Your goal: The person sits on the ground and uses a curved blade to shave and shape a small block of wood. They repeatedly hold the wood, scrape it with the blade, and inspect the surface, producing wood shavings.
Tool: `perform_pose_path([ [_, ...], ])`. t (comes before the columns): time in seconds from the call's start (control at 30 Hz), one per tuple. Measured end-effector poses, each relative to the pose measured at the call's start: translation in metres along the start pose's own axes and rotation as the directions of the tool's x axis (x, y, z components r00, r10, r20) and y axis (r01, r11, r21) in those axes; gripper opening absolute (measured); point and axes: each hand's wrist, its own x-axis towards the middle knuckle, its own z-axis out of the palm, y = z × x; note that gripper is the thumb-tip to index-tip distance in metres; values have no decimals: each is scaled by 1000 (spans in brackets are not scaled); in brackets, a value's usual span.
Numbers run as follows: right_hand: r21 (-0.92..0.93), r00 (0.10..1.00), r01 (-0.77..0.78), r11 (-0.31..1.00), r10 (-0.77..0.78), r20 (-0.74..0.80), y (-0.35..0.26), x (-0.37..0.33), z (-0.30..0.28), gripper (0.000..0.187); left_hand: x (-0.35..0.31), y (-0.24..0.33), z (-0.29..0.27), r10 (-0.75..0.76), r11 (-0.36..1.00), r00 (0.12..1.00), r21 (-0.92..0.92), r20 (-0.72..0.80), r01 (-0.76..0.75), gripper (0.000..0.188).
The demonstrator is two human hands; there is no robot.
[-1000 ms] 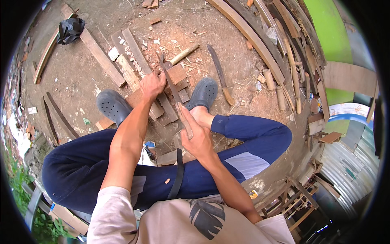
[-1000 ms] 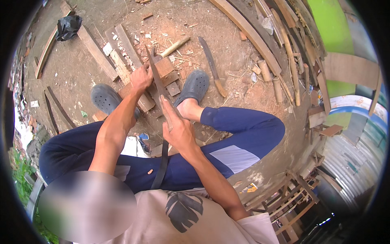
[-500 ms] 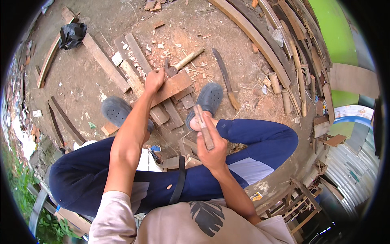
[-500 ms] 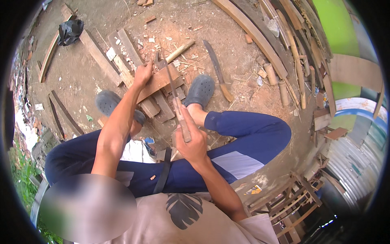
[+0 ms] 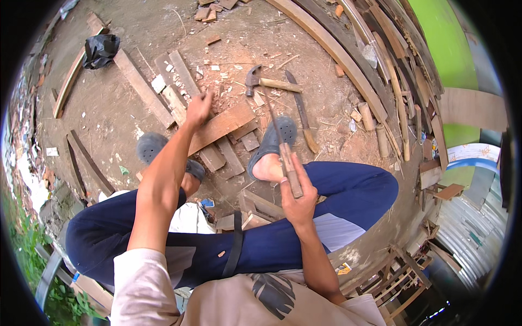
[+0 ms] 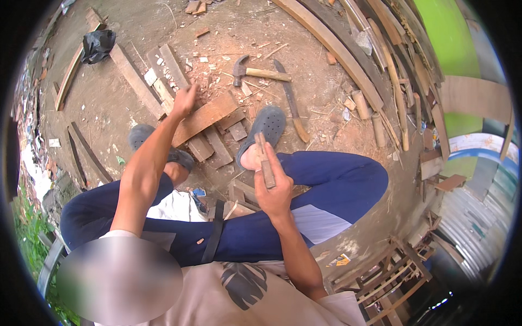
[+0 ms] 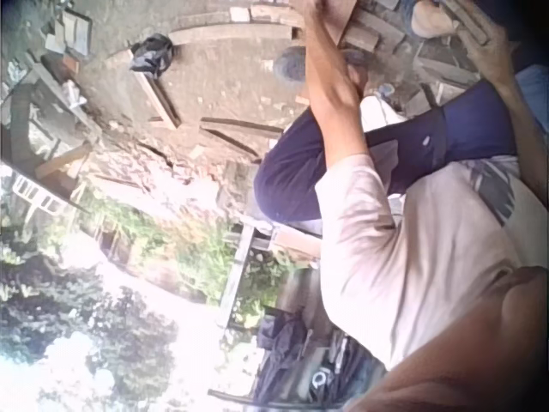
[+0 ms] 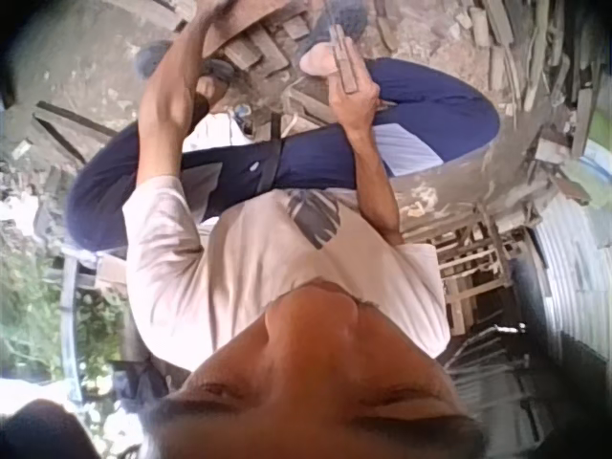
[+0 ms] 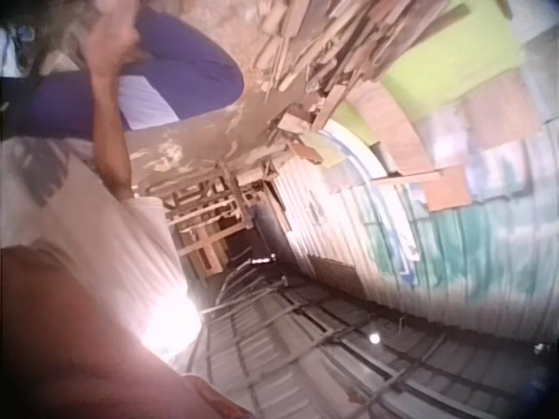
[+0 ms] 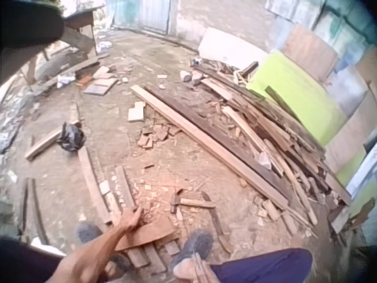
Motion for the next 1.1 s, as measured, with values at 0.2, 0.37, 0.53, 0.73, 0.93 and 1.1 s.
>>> perform_pose_path([
  [0.2, -27, 980, 71, 997, -64, 188, -8, -21, 20, 56, -94, 22, 14, 285, 891, 956, 388, -70, -237, 57],
  [0.37, -135, 946, -9, 991, 52, 320, -12, -35, 21, 66, -88, 18, 22, 315, 853, 940, 473, -129, -221, 57],
  [0.53, -156, 948, 39, 987, 13, 319, -24, -43, 13, 70, -89, 21, 23, 269, 850, 958, 492, -102, -187, 57],
  [0.73, -112, 950, 76, 991, -38, 311, -37, -22, 29, 75, -87, 24, 23, 205, 863, 970, 492, -129, -117, 58],
  [0.93, -124, 926, -65, 990, 106, 361, -26, -4, 48, 74, -88, 31, 22, 154, 867, 983, 491, -100, -86, 59],
  [1.1, -4, 966, 66, 998, -63, 250, -26, -37, 27, 73, -85, 27, 21, 181, 861, 974, 500, -136, -90, 60],
])
